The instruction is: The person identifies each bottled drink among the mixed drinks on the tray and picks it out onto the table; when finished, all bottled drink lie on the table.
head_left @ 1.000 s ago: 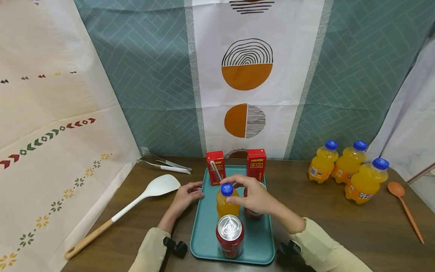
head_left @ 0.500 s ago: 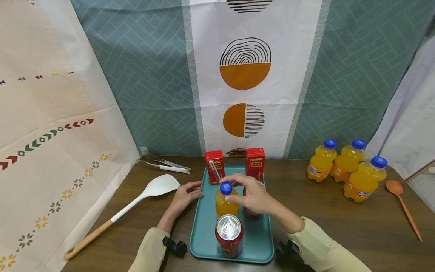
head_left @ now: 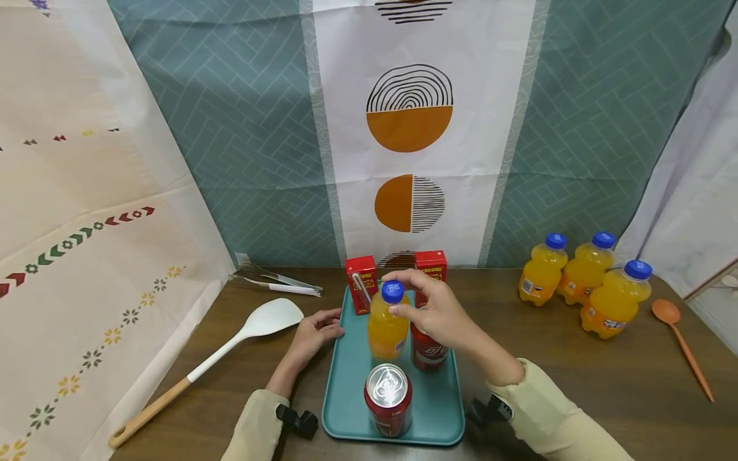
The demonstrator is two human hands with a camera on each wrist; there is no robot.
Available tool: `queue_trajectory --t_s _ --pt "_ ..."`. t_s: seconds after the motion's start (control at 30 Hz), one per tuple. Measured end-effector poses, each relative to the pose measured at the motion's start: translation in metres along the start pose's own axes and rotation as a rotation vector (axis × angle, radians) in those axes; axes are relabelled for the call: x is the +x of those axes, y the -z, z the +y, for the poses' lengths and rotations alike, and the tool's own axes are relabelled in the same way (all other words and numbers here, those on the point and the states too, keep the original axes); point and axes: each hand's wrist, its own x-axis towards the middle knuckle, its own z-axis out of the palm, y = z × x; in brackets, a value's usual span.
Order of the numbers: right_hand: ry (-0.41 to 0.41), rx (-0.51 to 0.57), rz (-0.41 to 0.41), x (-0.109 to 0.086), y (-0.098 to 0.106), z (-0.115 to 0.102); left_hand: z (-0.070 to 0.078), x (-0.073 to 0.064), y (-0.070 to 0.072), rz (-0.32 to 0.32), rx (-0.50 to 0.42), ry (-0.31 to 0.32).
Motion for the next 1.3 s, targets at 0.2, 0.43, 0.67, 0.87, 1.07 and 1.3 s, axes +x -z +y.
queue_trajectory --t_s 0.2,0.43,0.67,0.87,1.07,1.3 --pt "0.027 0.027 0.117 0.003 0.017 -0.010 -0.001 0.001 -0.001 -0.003 0.007 0.003" --pt "0.101 0.006 0.253 0.008 0.043 -0.024 -0.001 -0.001 0.001 0.008 0.009 -0.002" --pt "0.158 0.072 0.388 0.008 0.069 -0.041 0.000 -0.002 0.001 0.006 0.008 0.016" --pt "0.130 -0.013 0.437 -0.003 0.090 -0.051 0.001 -0.001 -0.001 0.002 0.005 0.014" --pt "0.071 -0.161 0.436 -0.020 0.107 -0.048 0.001 -0.001 -0.001 0.004 0.008 0.019" --pt "0.033 -0.259 0.422 -0.039 0.125 -0.031 0.001 0.000 0.000 -0.005 0.015 0.024"
